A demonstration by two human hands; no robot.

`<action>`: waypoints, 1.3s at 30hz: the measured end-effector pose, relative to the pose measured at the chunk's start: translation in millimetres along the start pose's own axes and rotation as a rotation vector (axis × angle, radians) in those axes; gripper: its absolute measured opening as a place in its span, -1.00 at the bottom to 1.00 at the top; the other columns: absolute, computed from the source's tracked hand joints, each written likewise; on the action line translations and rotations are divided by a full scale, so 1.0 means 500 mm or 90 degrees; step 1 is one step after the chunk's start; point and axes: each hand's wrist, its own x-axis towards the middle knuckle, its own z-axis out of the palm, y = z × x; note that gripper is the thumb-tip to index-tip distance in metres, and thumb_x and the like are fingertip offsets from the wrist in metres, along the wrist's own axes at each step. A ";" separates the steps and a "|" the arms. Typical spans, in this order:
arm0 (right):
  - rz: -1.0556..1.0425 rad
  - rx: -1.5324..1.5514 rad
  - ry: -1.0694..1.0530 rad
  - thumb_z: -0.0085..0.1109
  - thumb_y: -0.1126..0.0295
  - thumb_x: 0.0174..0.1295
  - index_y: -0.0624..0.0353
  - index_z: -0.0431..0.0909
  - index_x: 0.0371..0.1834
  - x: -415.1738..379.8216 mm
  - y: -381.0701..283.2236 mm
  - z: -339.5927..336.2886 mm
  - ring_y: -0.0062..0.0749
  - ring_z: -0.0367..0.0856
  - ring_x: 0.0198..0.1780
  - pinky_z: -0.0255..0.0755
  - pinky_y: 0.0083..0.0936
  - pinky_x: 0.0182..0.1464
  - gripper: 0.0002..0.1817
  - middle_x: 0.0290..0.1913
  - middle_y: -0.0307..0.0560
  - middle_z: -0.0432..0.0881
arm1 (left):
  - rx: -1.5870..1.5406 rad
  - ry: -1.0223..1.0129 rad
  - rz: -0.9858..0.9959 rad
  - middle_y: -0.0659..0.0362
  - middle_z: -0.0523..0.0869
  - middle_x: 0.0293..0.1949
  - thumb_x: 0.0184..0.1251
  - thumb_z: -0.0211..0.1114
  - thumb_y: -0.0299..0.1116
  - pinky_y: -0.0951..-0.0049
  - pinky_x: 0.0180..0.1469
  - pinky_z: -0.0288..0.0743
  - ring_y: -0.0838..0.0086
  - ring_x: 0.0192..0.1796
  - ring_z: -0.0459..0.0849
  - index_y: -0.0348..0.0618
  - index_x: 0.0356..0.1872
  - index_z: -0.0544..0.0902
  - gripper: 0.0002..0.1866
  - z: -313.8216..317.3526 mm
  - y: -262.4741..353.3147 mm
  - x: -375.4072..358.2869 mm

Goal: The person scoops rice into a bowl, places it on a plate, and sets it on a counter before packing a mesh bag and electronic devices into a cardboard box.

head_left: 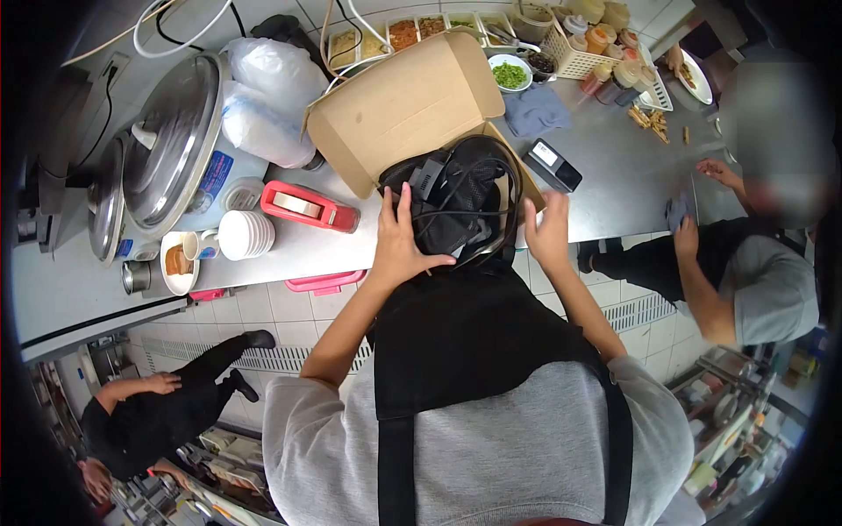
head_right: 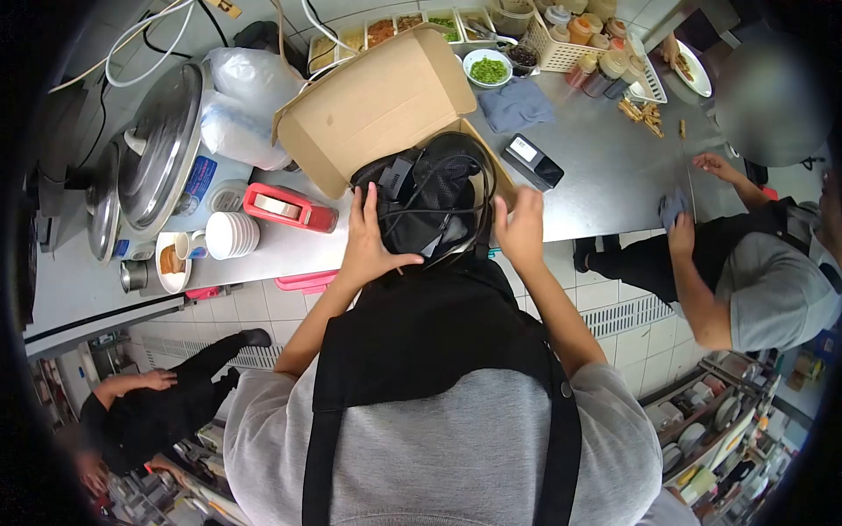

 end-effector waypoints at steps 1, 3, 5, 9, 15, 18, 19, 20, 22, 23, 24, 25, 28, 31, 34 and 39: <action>-0.005 0.000 -0.004 0.18 0.30 0.18 0.32 0.32 -0.14 -0.041 0.028 0.010 0.06 0.46 -0.16 0.41 -0.18 -0.16 -0.64 -0.20 0.17 0.44 | -0.014 0.054 0.008 -0.47 -0.02 0.32 -0.52 0.61 0.11 -0.05 0.32 0.07 -0.37 0.33 0.06 -0.26 0.42 -0.09 0.42 0.015 0.006 0.007; 0.108 0.159 -0.076 0.22 0.28 0.20 0.27 0.16 0.02 -0.130 0.081 0.041 -0.13 0.52 -0.24 0.47 -0.29 -0.26 -0.50 -0.18 0.12 0.42 | -0.060 0.074 0.023 -0.39 -0.03 0.35 -0.33 0.57 0.00 -0.12 0.34 0.00 -0.31 0.36 0.03 -0.08 0.43 0.01 0.23 0.048 0.021 0.011; 0.390 0.389 -0.298 0.28 0.38 0.17 0.17 -0.03 0.14 -0.155 0.035 0.023 -0.28 0.57 -0.34 0.52 -0.42 -0.39 -0.34 -0.19 0.05 0.39 | 0.155 -0.002 0.083 -0.26 -0.03 0.39 -0.15 0.49 -0.12 -0.24 0.33 -0.09 -0.24 0.39 -0.01 0.17 0.42 0.12 0.01 0.088 0.028 0.011; 0.370 0.631 -0.129 0.14 0.62 0.19 0.13 0.03 0.19 -0.121 -0.044 0.007 -0.48 0.58 -0.44 0.52 -0.58 -0.44 -0.42 -0.21 -0.01 0.44 | 0.256 -0.079 0.193 0.03 0.02 0.45 0.03 0.32 0.08 -0.35 0.30 -0.22 -0.10 0.44 -0.06 0.26 0.39 0.22 -0.17 0.121 0.008 0.009; -0.055 0.243 0.031 -0.04 0.57 0.23 0.30 0.39 -0.12 -0.016 -0.037 0.133 -0.13 0.54 -0.26 0.44 -0.37 -0.16 -0.83 -0.26 0.09 0.48 | 0.157 -0.088 0.181 0.08 0.09 0.44 0.11 0.08 0.29 -0.34 0.31 -0.26 -0.02 0.45 -0.05 0.23 0.40 0.19 -0.18 0.090 0.007 0.013; 0.035 0.108 -0.130 -0.06 0.56 0.12 0.34 0.37 -0.28 0.020 -0.037 0.181 0.13 0.52 -0.14 0.40 -0.14 -0.04 -0.88 -0.23 0.26 0.52 | 0.186 -0.069 0.192 0.13 0.14 0.42 0.13 0.16 0.19 -0.33 0.31 -0.22 0.00 0.46 -0.04 0.23 0.36 0.28 -0.26 0.096 -0.003 0.004; 0.033 0.112 -0.132 -0.06 0.56 0.12 0.34 0.37 -0.28 0.024 -0.030 0.191 0.13 0.52 -0.14 0.40 -0.14 -0.04 -0.88 -0.23 0.26 0.52 | 0.222 -0.067 0.198 0.14 0.16 0.41 0.13 0.18 0.14 -0.33 0.31 -0.21 0.01 0.46 -0.04 0.23 0.34 0.31 -0.29 0.098 -0.010 0.001; 0.014 0.059 -0.193 -0.03 0.53 0.13 0.33 0.37 -0.28 0.030 -0.022 0.198 0.17 0.53 -0.17 0.41 -0.11 -0.06 -0.88 -0.26 0.27 0.53 | 0.235 -0.077 0.193 0.14 0.19 0.40 0.16 0.21 0.03 -0.32 0.31 -0.19 0.05 0.47 -0.04 0.23 0.32 0.34 -0.36 0.100 -0.015 0.001; -0.015 0.044 -0.307 0.04 0.40 0.17 0.32 0.34 -0.15 0.050 0.001 0.200 0.25 0.57 -0.24 0.45 -0.05 -0.12 -0.74 -0.31 0.33 0.57 | 0.233 -0.081 0.185 0.15 0.17 0.41 0.18 0.20 -0.02 -0.32 0.32 -0.19 0.04 0.46 -0.03 0.24 0.33 0.33 -0.37 0.097 -0.014 0.000; -0.019 0.046 -0.310 0.04 0.40 0.17 0.32 0.34 -0.15 0.054 0.013 0.190 0.25 0.57 -0.24 0.45 -0.05 -0.12 -0.74 -0.31 0.33 0.57 | 0.227 -0.088 0.178 0.15 0.16 0.42 0.20 0.20 -0.06 -0.31 0.32 -0.19 0.03 0.46 -0.03 0.25 0.34 0.31 -0.38 0.097 -0.013 -0.002; -0.039 0.064 -0.324 0.06 0.36 0.18 0.31 0.31 -0.07 0.071 0.000 0.157 0.24 0.57 -0.23 0.45 -0.05 -0.13 -0.68 -0.30 0.34 0.58 | 0.229 -0.086 0.173 0.15 0.16 0.42 0.20 0.20 -0.06 -0.31 0.32 -0.19 0.03 0.46 -0.03 0.25 0.34 0.31 -0.38 0.101 -0.013 -0.005; -0.059 0.081 -0.338 0.08 0.32 0.19 0.30 0.27 0.00 0.090 -0.013 0.121 0.22 0.58 -0.22 0.45 -0.06 -0.13 -0.61 -0.29 0.36 0.58 | 0.246 -0.070 0.178 0.15 0.16 0.41 0.21 0.18 -0.05 -0.34 0.31 -0.20 0.04 0.47 -0.04 0.20 0.36 0.27 -0.35 0.108 -0.014 -0.008; -0.047 0.073 -0.329 0.21 0.21 0.13 0.28 0.23 0.08 0.105 -0.013 0.057 0.09 0.57 -0.32 0.45 -0.17 -0.23 -0.45 -0.38 0.21 0.55 | 0.248 -0.059 0.173 0.14 0.14 0.42 0.19 0.18 0.02 -0.37 0.31 -0.23 0.05 0.47 -0.07 0.09 0.39 0.19 -0.26 0.118 -0.027 -0.014; -0.068 0.017 -0.215 0.29 0.11 0.08 0.28 0.31 0.01 0.065 0.017 0.031 0.01 0.54 -0.32 0.44 -0.25 -0.26 -0.42 -0.39 0.11 0.52 | 0.199 -0.064 0.145 0.13 0.09 0.44 0.12 0.20 0.15 -0.37 0.31 -0.27 0.03 0.48 -0.09 -0.04 0.40 0.15 -0.13 0.096 0.003 -0.020; -0.097 -0.104 -0.264 0.29 -0.01 0.03 0.32 0.42 -0.11 0.028 0.028 0.018 0.09 0.50 -0.14 0.44 -0.22 -0.15 -0.40 -0.22 0.17 0.52 | 0.184 -0.070 0.113 0.13 0.06 0.45 0.03 0.21 0.26 -0.35 0.33 -0.30 0.03 0.48 -0.10 -0.06 0.41 0.13 -0.04 0.100 0.015 -0.028; 0.034 -0.093 -0.515 0.31 0.12 0.05 0.35 0.48 -0.24 0.048 0.039 0.036 0.06 0.57 -0.25 0.45 -0.20 -0.13 -0.54 -0.32 0.15 0.60 | 0.202 -0.086 0.124 0.12 0.06 0.45 0.04 0.19 0.27 -0.34 0.33 -0.29 0.04 0.48 -0.09 0.00 0.41 0.14 -0.06 0.104 0.003 -0.030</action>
